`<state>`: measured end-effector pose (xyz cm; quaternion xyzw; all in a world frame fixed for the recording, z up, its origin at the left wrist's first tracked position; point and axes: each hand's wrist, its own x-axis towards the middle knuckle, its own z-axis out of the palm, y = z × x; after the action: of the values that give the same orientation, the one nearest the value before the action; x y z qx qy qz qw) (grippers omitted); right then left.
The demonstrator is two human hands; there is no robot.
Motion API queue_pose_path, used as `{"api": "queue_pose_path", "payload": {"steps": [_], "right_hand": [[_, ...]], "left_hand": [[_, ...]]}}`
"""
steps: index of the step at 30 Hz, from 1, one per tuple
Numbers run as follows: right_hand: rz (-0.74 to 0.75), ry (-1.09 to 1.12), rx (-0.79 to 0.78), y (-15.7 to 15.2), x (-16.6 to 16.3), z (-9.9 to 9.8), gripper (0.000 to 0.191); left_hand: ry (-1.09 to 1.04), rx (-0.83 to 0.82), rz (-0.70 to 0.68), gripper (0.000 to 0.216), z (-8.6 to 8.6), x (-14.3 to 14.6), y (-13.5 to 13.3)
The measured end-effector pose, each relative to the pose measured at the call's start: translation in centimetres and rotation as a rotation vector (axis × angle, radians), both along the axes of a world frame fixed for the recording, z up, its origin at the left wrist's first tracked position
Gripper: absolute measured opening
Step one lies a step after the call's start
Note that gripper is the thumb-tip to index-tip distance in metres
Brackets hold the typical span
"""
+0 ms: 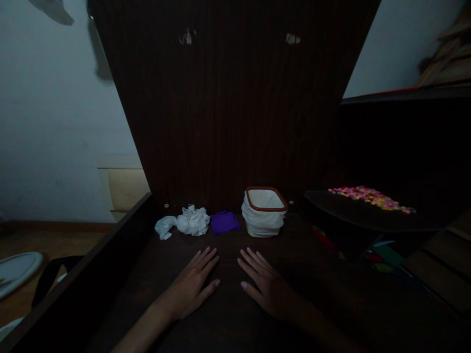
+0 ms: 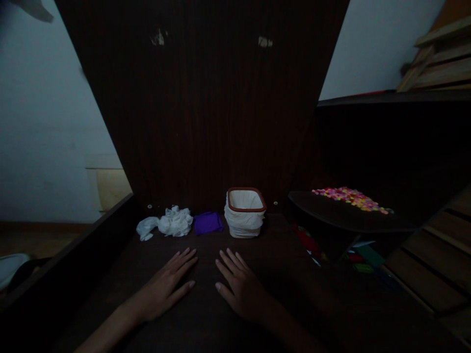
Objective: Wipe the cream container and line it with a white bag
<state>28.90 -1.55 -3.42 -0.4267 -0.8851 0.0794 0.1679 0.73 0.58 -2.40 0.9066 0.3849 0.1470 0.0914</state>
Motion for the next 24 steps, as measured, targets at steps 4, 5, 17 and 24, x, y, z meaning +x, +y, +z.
{"api": "queue_pose_path", "payload": {"steps": [4, 5, 17, 24], "right_hand": [[0.017, 0.046, 0.069, 0.2, 0.2, -0.7, 0.05], [0.021, 0.058, 0.089, 0.3, 0.3, -0.9, 0.049], [-0.091, 0.295, 0.553, 2.6, 1.3, 4.8, 0.028], [-0.287, 0.209, 0.658, 5.8, 4.0, 9.1, 0.033]], "left_hand": [[0.009, -0.023, 0.006, 0.055, 0.2, 0.1, 0.0], [0.01, -0.031, 0.011, 0.055, 0.3, 0.1, 0.0], [0.066, -0.107, 0.044, 0.059, 1.1, 0.6, -0.2], [0.023, -0.121, 0.037, 0.057, 1.1, 0.5, 0.0]]}}
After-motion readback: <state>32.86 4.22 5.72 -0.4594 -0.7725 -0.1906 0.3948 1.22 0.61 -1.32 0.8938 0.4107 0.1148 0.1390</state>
